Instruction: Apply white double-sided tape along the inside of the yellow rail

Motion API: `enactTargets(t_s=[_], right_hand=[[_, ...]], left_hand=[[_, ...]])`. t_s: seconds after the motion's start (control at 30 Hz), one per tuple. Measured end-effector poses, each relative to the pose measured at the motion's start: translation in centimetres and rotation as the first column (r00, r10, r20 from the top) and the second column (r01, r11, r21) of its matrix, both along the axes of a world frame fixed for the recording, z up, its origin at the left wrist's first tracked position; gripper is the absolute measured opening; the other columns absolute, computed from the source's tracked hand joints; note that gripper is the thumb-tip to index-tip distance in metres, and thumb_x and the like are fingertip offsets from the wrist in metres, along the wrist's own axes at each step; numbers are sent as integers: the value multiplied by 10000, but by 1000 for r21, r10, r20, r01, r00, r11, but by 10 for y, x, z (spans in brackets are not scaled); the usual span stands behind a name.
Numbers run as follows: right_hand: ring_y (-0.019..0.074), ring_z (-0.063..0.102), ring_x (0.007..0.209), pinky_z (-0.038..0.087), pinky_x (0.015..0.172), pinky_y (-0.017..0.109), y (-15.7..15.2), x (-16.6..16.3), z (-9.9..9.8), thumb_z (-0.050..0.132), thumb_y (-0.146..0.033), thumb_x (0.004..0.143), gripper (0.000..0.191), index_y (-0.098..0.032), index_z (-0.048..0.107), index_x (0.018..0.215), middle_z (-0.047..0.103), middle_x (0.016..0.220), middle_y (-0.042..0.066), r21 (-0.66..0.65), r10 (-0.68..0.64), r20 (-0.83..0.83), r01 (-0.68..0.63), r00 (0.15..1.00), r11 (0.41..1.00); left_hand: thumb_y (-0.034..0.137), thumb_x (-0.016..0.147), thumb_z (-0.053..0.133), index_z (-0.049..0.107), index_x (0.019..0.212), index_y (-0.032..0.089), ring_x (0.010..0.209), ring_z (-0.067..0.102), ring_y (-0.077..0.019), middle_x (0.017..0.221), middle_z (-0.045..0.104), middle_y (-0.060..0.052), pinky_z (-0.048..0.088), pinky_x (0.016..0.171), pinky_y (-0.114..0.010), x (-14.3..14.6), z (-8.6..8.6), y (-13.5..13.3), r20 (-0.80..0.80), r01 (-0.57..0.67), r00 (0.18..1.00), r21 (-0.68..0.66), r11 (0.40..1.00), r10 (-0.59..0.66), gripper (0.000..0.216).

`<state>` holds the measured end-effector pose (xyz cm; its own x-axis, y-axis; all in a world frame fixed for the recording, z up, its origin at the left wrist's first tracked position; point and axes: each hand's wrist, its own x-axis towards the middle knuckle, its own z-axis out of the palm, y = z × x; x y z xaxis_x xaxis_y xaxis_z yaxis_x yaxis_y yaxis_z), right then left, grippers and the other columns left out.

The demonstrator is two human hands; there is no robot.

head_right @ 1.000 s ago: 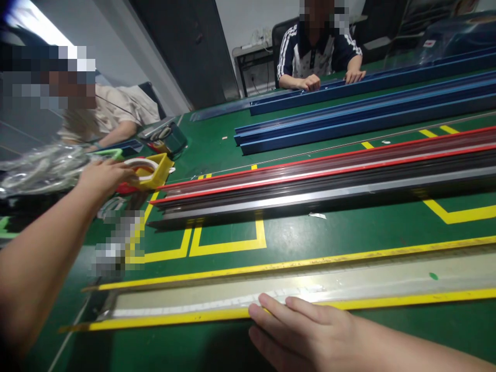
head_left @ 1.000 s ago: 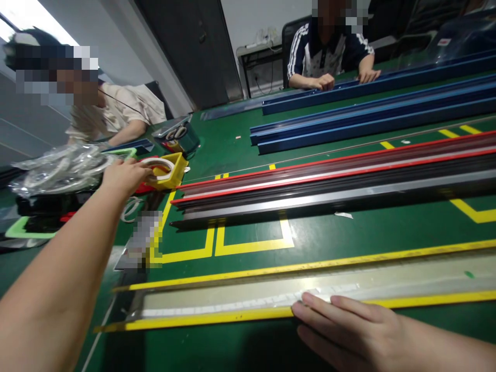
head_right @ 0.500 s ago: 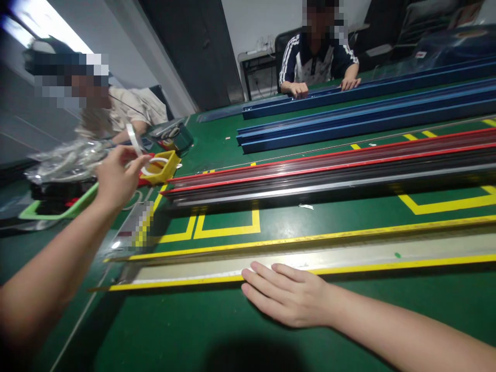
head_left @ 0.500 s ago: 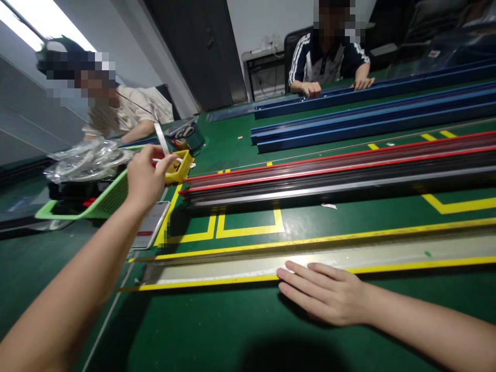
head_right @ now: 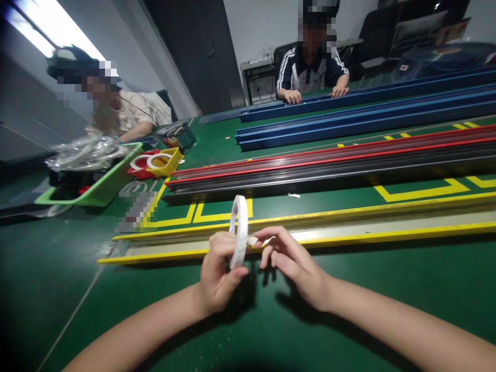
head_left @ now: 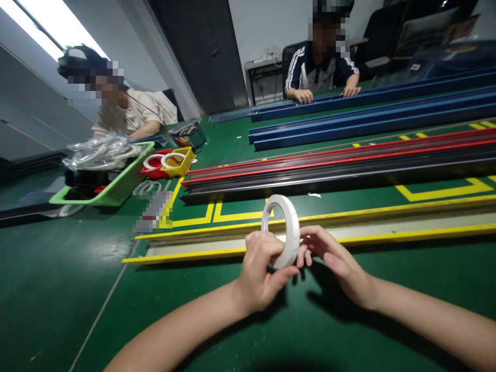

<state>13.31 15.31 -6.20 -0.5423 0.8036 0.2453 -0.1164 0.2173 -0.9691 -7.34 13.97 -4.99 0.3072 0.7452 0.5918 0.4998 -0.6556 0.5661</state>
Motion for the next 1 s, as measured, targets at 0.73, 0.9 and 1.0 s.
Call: enactTargets(t_s=[0.73,0.9,1.0], right_hand=[[144,538,718,382,677,270,-29,0,-24,388,-592,931,512,-159,466,669,597,780,54,-639,60,-442,-361,895,679],[133,474,647,353,658,287,-29,1,-28,292,-577,961,529,-179,405,632,537,665,28,-579,173,-359,-364,917,729],[123,422,595,339,627,286,-28,5,-30,303,-536,964,495,-180,418,640,471,601,1,-501,274,-316,-405,908,765]], left_hand=[[369,923,408,582,806,181,800,551,-194,760,598,-37,362,747,-369,-8,-29,-2,-193,276,956,339,899,-221,281],[268,857,542,552,1031,167,853,543,-195,887,577,-56,454,770,-350,-9,-34,5,-29,158,987,266,951,-156,202],[234,824,599,537,1168,154,940,565,-217,992,629,-84,452,840,-370,-9,-35,5,-90,154,986,213,965,-137,359]])
